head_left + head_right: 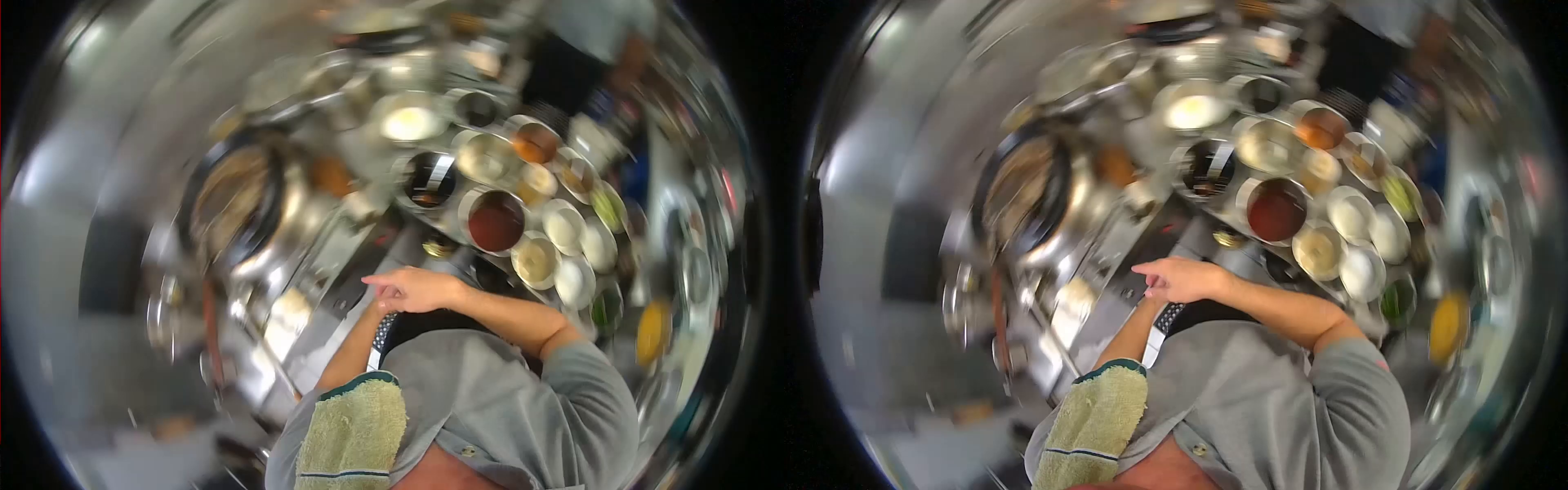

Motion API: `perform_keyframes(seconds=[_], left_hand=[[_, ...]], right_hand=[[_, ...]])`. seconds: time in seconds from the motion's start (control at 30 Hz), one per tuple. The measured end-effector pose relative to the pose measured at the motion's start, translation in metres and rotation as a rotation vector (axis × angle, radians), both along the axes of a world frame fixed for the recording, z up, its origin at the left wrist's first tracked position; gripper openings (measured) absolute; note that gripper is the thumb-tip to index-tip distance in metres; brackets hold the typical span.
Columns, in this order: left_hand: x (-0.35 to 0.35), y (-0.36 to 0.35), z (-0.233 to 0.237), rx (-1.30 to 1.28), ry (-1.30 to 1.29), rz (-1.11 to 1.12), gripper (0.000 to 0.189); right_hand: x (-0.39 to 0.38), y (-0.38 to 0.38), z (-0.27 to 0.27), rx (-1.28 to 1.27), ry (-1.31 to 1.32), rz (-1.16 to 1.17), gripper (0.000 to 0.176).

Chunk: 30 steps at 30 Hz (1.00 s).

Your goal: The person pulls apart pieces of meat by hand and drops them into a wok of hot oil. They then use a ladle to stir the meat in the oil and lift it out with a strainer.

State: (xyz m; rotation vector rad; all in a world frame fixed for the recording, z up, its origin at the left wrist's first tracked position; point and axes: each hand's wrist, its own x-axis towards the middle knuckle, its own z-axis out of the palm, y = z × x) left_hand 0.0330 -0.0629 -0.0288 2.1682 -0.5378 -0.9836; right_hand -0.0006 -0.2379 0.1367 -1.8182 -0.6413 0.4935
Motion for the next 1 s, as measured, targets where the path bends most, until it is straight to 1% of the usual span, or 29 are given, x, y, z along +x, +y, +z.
perform_keyframes(seconds=[0.03, 0.07, 0.1, 0.13, 0.17, 0.23, 0.27, 0.3, 0.33, 0.37, 0.4, 0.43, 0.47, 0.53, 0.57, 0.6, 0.63, 0.67, 0.7, 0.73, 0.77, 0.8, 0.83, 0.87, 0.9, 0.93, 0.97, 1.0], left_hand=[[0.02, -0.014, -0.034, 0.042, -0.135, -0.015, 0.074], [0.04, -0.029, -0.068, 0.092, -0.271, -0.023, 0.076], [0.064, -0.041, -0.115, 0.19, -0.809, -0.138, 0.081], [0.081, -0.047, -0.132, 0.406, -1.017, -0.296, 0.089], [0.1, -0.052, -0.15, 0.346, -0.91, -0.279, 0.094], [0.13, -0.063, -0.184, 0.558, -0.821, -0.365, 0.1], [0.144, -0.063, -0.192, 0.524, -0.751, -0.514, 0.103], [0.134, -0.068, -0.168, 0.501, -0.734, -0.464, 0.103], [0.139, -0.072, -0.175, 0.496, -0.719, -0.482, 0.101], [0.146, -0.074, -0.187, 0.497, -0.695, -0.477, 0.099], [0.146, -0.087, -0.187, 0.599, -0.612, -0.523, 0.093], [0.151, -0.096, -0.184, 0.714, -0.533, -0.56, 0.087], [0.159, -0.1, -0.194, 0.747, -0.542, -0.779, 0.077], [0.172, -0.126, -0.236, 0.8, -0.557, -1.188, 0.061], [0.152, -0.139, -0.263, 0.368, -0.521, -1.437, 0.06], [0.119, -0.153, -0.254, -0.081, -0.534, -1.665, 0.059], [0.064, -0.189, -0.224, 0.526, -0.561, -1.936, 0.054], [0.006, -0.199, -0.178, 0.338, -0.375, -1.626, 0.05], [-0.052, -0.212, -0.154, 0.088, -0.254, -1.619, 0.045], [-0.124, -0.227, -0.078, -0.042, -0.083, -1.716, 0.036], [-0.178, -0.23, -0.035, -0.164, 0.249, -1.594, 0.028], [-0.229, -0.236, -0.007, -0.288, 0.417, -1.559, 0.025], [-0.275, -0.24, 0.03, -0.146, 0.615, -1.424, 0.027], [-0.312, -0.248, 0.053, -0.15, 0.683, -1.381, 0.03], [-0.344, -0.255, 0.072, -0.205, 0.759, -1.287, 0.03], [-0.374, -0.261, 0.082, -0.208, 0.769, -1.147, 0.028], [-0.399, -0.269, 0.074, -0.251, 0.809, -1.006, 0.026], [-0.416, -0.272, 0.078, -0.277, 0.817, -0.983, 0.025]], right_hand=[[-0.013, -0.027, -0.005, 0.024, 0.021, -0.151, 0.053], [-0.022, -0.053, -0.01, -0.048, -0.021, -0.326, 0.052], [-0.038, -0.081, -0.008, -0.031, 0.044, -0.469, 0.051], [-0.061, -0.102, -0.008, -0.078, 0.045, -0.623, 0.052], [-0.092, -0.117, -0.007, -0.133, 0.064, -0.772, 0.053], [-0.166, -0.127, 0.003, 0.043, 0.362, -1.102, 0.053], [-0.207, -0.125, 0.006, 0.064, 0.394, -1.247, 0.052], [-0.249, -0.12, -0.001, 0.107, 0.376, -1.408, 0.049], [-0.288, -0.108, -0.002, 0.088, 0.395, -1.559, 0.048], [-0.322, -0.093, 0.006, 0.046, 0.517, -1.724, 0.047], [-0.356, -0.074, 0.009, 0.056, 0.528, -1.909, 0.044], [-0.393, -0.058, 0.003, -0.039, 0.523, -2.084, 0.045], [-0.417, -0.043, 0.011, -0.078, 0.521, -2.236, 0.043], [-0.473, -0.038, 0.004, -0.199, 0.581, -2.478, 0.041], [-0.491, -0.044, -0.002, -0.436, 0.584, -2.521, 0.04], [-0.508, -0.05, -0.007, -0.68, 0.584, -2.544, 0.039], [-0.527, -0.056, -0.015, -0.928, 0.582, -2.546, 0.039], [-0.546, -0.064, -0.038, -1.037, 0.466, -2.482, 0.036], [-0.564, -0.076, -0.069, -1.144, 0.346, -2.402, 0.033], [-0.574, -0.091, -0.085, -1.242, 0.218, -2.304, 0.03], [-0.561, -0.096, -0.066, -1.084, 0.326, -2.143, 0.029], [-0.539, -0.099, -0.042, -0.949, 0.411, -1.955, 0.029], [-0.537, -0.102, -0.064, -1.075, 0.348, -2.086, 0.027], [-0.541, -0.103, -0.086, -1.19, 0.27, -2.22, 0.027], [-0.539, -0.103, -0.087, -1.138, 0.28, -2.259, 0.027], [-0.542, -0.104, -0.086, -1.086, 0.3, -2.292, 0.028], [-0.547, -0.106, -0.081, -1.048, 0.322, -2.246, 0.031], [-0.551, -0.103, -0.073, -1.006, 0.355, -2.203, 0.036]])
